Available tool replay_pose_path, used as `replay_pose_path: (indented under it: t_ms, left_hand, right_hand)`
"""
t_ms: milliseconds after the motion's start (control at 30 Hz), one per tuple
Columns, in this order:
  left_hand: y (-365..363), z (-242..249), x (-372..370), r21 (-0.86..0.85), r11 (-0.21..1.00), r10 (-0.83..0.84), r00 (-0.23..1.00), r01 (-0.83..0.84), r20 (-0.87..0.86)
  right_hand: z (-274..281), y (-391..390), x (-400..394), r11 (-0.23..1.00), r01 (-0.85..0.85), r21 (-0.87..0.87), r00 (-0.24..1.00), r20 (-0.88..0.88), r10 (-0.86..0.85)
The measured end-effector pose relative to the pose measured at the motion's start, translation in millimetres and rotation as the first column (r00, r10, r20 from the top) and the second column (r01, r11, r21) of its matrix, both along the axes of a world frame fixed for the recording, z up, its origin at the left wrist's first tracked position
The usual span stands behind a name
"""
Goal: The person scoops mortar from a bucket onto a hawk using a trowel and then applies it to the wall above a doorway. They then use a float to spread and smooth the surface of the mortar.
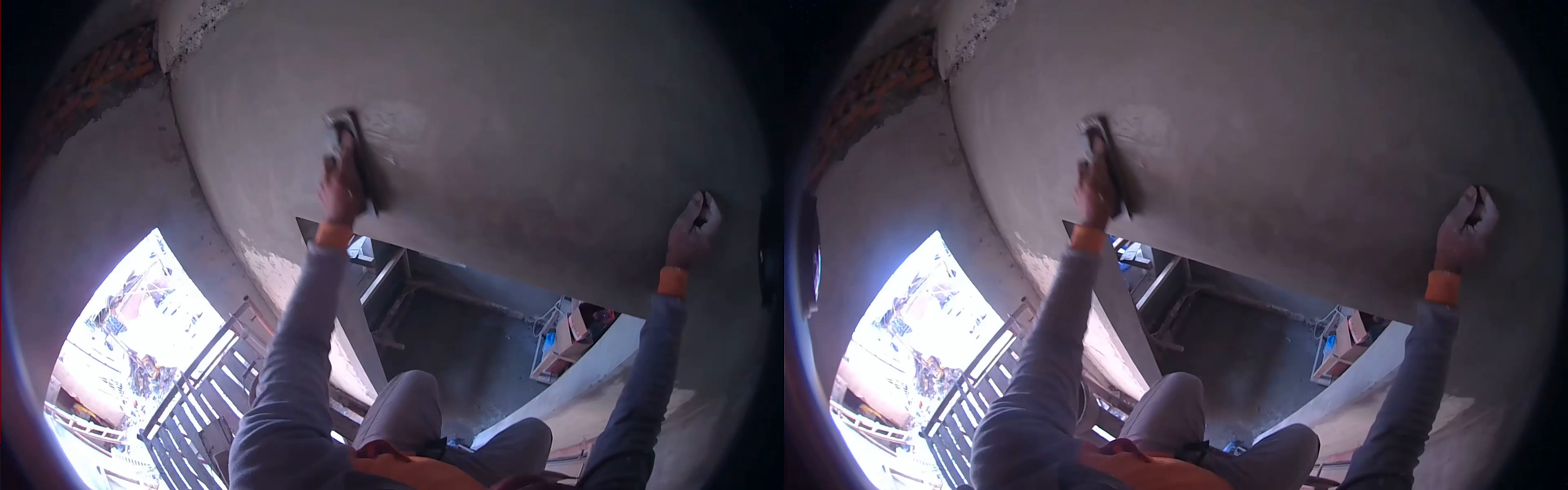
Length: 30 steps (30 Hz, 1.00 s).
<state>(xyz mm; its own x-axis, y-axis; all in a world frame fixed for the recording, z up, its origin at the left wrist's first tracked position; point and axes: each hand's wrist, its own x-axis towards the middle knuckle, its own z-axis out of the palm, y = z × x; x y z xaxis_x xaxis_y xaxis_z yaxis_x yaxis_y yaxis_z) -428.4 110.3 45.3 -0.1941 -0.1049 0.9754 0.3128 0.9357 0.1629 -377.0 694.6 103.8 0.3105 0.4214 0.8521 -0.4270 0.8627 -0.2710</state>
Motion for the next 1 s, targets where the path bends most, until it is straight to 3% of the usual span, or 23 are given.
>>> replay_pose_path:
  t_ms: [33, 100, 167, 233, 333, 367, 400, 433, 500, 567, 600, 633, 667, 767, 833, 900, 933, 1000]
  left_hand:
    - [-12, 29, -7, 0.127, 0.990, 0.064, 0.998, -0.061, -0.018]
    - [-10, 98, -23, 0.276, 0.956, -0.096, 0.995, 0.097, -0.018]
    - [43, 93, -32, 0.117, 0.993, 0.026, 0.999, -0.030, 0.032]
    - [100, 38, -6, -0.193, 0.970, 0.108, 0.973, -0.148, -0.205]
    - [39, -5, 6, -0.319, 0.938, 0.161, 0.985, -0.135, 0.057]
    - [6, 15, -7, -0.269, 0.957, 0.109, 0.994, -0.111, -0.023]
    - [-25, 53, -22, -0.230, 0.973, -0.045, 0.974, -0.007, -0.220]
    - [-62, 90, -43, 0.046, 0.993, -0.107, 0.991, 0.111, -0.084]
    - [-42, 175, -16, 0.234, 0.972, 0.038, 0.999, -0.033, -0.015]
    - [-11, 194, -22, 0.254, 0.965, 0.061, 0.998, -0.060, 0.004]
    - [-4, 165, -46, 0.089, 0.994, 0.068, 0.989, -0.057, -0.131]
    - [22, 129, -31, -0.138, 0.972, 0.135, 0.936, -0.189, -0.325]
    - [46, 101, 12, -0.158, 0.980, 0.129, 0.991, -0.122, 0.038]
    - [-47, 73, -22, -0.078, 0.994, 0.080, 0.996, -0.076, 0.046]
    - [-125, 146, -61, 0.169, 0.978, -0.128, 0.991, 0.120, 0.038]
    - [-113, 226, -51, 0.161, 0.986, 0.054, 0.998, -0.050, -0.020]
    - [-114, 251, -73, 0.078, 0.989, 0.129, 0.990, -0.124, -0.060]
    - [-75, 254, -81, -0.024, 0.988, 0.146, 0.971, -0.153, -0.189]
  right_hand:
    - [-1, 1, 2, 0.998, 0.057, -0.001, 0.998, 0.036, -0.057]
    - [-3, 0, 4, 0.995, 0.100, -0.014, 0.992, 0.080, -0.099]
    - [-1, 0, 4, 0.997, 0.075, -0.032, 0.994, 0.083, -0.072]
    - [-7, 11, -9, 1.000, 0.008, -0.028, 0.998, 0.055, -0.006]
    - [-7, 8, -1, 1.000, -0.001, -0.021, 0.996, 0.084, 0.003]
    - [-6, 5, 1, 1.000, 0.020, -0.023, 0.996, 0.084, -0.018]
    - [-5, 4, 2, 0.999, 0.042, -0.022, 0.996, 0.086, -0.040]
    - [-5, 5, 5, 0.996, 0.091, -0.018, 0.991, 0.102, -0.089]
    - [-4, 3, 7, 0.984, 0.177, -0.002, 0.975, 0.139, -0.175]
    - [-1, 1, 7, 0.996, 0.084, -0.033, 0.990, 0.116, -0.080]
    - [-3, -1, 6, 0.998, 0.034, -0.056, 0.994, 0.106, -0.028]
    - [-6, 2, 3, 0.999, 0.002, -0.039, 0.995, 0.100, 0.002]
    - [-8, 9, -2, 0.999, -0.026, -0.018, 0.995, 0.093, 0.028]
    - [-10, 17, -5, 1.000, -0.011, 0.020, 0.996, 0.092, 0.009]
    - [-8, 16, -4, 0.994, 0.102, 0.036, 0.990, 0.095, -0.105]
    - [-8, 15, 0, 0.956, 0.280, 0.086, 0.952, 0.106, -0.288]
    - [-8, 15, -1, 0.978, 0.199, 0.064, 0.973, 0.105, -0.205]
    - [-10, 16, -4, 0.999, 0.033, 0.017, 0.995, 0.098, -0.034]
